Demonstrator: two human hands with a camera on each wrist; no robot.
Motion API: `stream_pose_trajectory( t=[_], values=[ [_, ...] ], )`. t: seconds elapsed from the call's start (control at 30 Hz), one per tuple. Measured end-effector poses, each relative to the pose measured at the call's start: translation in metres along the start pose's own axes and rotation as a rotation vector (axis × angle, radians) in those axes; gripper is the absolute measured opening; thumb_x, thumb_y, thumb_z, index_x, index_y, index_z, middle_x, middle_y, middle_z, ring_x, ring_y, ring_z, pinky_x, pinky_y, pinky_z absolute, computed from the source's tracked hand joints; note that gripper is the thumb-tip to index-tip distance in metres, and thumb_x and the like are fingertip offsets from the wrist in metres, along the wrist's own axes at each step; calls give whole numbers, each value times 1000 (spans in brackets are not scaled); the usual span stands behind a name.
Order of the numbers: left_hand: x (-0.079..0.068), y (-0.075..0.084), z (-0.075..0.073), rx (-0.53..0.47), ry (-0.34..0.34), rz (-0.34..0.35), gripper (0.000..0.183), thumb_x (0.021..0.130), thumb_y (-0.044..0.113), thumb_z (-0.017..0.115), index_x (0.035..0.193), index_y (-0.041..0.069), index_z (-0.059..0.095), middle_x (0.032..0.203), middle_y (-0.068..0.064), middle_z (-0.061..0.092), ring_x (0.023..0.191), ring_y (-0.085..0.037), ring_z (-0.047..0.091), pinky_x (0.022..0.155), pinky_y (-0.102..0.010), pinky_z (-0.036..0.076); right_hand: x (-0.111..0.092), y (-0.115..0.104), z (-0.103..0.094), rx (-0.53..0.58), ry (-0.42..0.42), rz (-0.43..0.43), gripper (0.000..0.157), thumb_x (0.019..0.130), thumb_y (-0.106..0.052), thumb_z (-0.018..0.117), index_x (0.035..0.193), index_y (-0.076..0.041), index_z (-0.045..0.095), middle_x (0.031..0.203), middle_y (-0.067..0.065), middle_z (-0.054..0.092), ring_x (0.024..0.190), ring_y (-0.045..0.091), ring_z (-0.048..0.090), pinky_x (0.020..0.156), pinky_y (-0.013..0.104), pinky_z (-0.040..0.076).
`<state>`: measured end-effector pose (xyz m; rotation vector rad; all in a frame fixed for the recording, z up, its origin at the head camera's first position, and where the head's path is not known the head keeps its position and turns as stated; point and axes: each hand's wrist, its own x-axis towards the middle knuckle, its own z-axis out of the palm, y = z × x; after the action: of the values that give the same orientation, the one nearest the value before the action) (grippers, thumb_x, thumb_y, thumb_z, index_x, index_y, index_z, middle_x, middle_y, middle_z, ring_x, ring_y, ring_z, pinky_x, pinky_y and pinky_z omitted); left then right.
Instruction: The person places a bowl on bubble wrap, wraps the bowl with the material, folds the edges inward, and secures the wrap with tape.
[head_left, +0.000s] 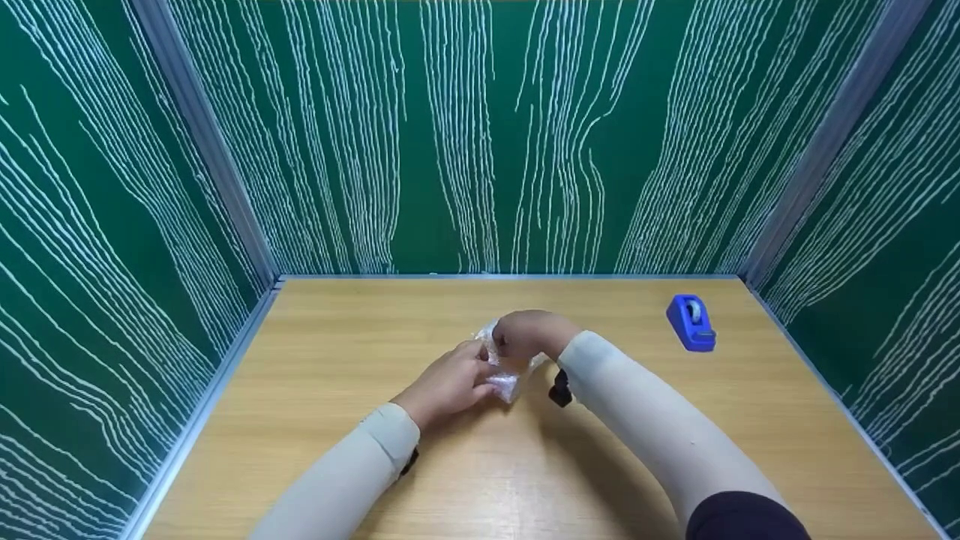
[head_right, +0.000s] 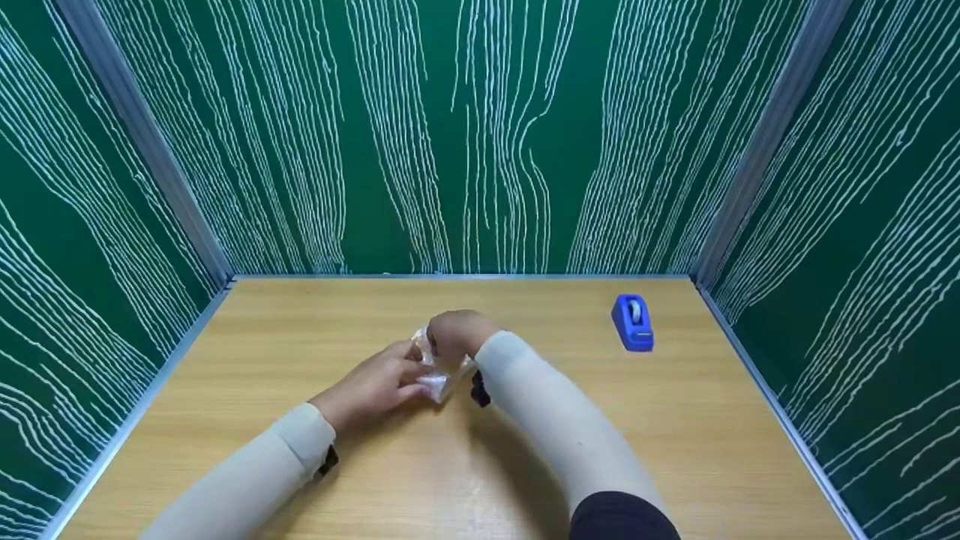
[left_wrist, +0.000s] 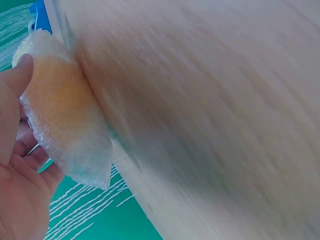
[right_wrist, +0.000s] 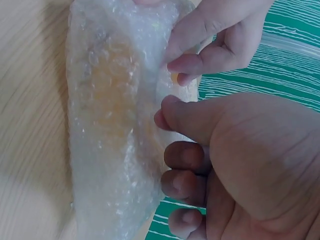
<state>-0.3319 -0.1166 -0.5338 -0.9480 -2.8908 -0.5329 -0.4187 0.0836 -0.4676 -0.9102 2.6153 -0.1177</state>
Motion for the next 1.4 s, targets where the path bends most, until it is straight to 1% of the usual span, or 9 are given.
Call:
stream_pose_trajectory(
  t=[0.23, 0.43, 0.57, 0.73, 0.83, 0.97, 1.13, 1.2, 1.4],
  values=[
    [-1, 2, -2, -31, -16, -34, 34, 109, 43, 78, 129, 17, 84, 158, -5, 60, 153, -24, 54, 136, -47, 44, 3, -3, 4, -39, 16, 52, 10, 107, -15, 70, 100, -15, 77, 98, 6, 73, 93, 28, 67, 99, 48, 61],
    [-1, 2, -1, -9, -7, -18, 34, 110, 44, 77, 125, 14, 85, 161, -7, 59, 154, -25, 55, 136, -46, 42, 3, -8, 7, -27, 20, 121, 8, 106, -14, 72, 106, -16, 81, 99, 6, 75, 94, 29, 69, 100, 47, 61],
    [-1, 1, -1, -9, -7, -19, 33, 110, 43, 76, 121, 14, 85, 159, -7, 60, 153, -25, 56, 136, -45, 42, 2, -11, 9, -65, 51, 117, 9, 105, -14, 73, 106, -12, 82, 97, 8, 75, 92, 30, 70, 100, 46, 63],
    [-2, 2, -2, -36, -18, -38, 32, 109, 44, 77, 121, 15, 84, 160, -6, 59, 156, -25, 54, 138, -46, 41, 2, -15, 13, -62, 91, 145, 9, 105, -16, 76, 105, -11, 83, 95, 7, 76, 88, 29, 69, 99, 45, 64],
    [-3, 3, -4, -25, -17, -36, 36, 109, 45, 77, 125, 13, 84, 158, -7, 60, 154, -25, 55, 136, -46, 42, 3, -15, 16, -87, 117, 139, 12, 103, -20, 77, 101, -10, 82, 92, 8, 75, 84, 29, 67, 93, 46, 64],
    [-3, 5, -4, -7, -17, -33, 41, 109, 45, 77, 133, 13, 84, 158, -8, 61, 151, -26, 56, 135, -46, 45, 4, -12, 19, -143, 176, 125, 13, 100, -19, 78, 98, -7, 80, 90, 9, 75, 80, 30, 65, 90, 48, 65],
    [-3, 5, -3, -17, -24, -40, 43, 109, 45, 77, 140, 15, 81, 164, -9, 58, 154, -27, 55, 136, -48, 43, 3, -7, 20, -117, 215, 144, 6, 100, -11, 77, 103, -8, 81, 94, 10, 78, 82, 29, 68, 91, 47, 66],
    [-3, 5, -3, -21, -31, -44, 43, 109, 45, 77, 141, 16, 81, 164, -9, 58, 154, -27, 55, 136, -48, 43, 2, -6, 19, -101, 225, 162, 6, 99, -11, 77, 103, -7, 80, 94, 10, 77, 83, 29, 68, 91, 47, 66],
    [-3, 5, -3, -38, -31, -46, 40, 109, 46, 77, 139, 20, 81, 147, -5, 62, 141, -22, 58, 130, -46, 50, -6, 0, 17, 12, 271, 252, 21, 99, -23, 86, 108, -6, 78, 101, 12, 78, 88, 30, 71, 94, 48, 66]
  ],
)
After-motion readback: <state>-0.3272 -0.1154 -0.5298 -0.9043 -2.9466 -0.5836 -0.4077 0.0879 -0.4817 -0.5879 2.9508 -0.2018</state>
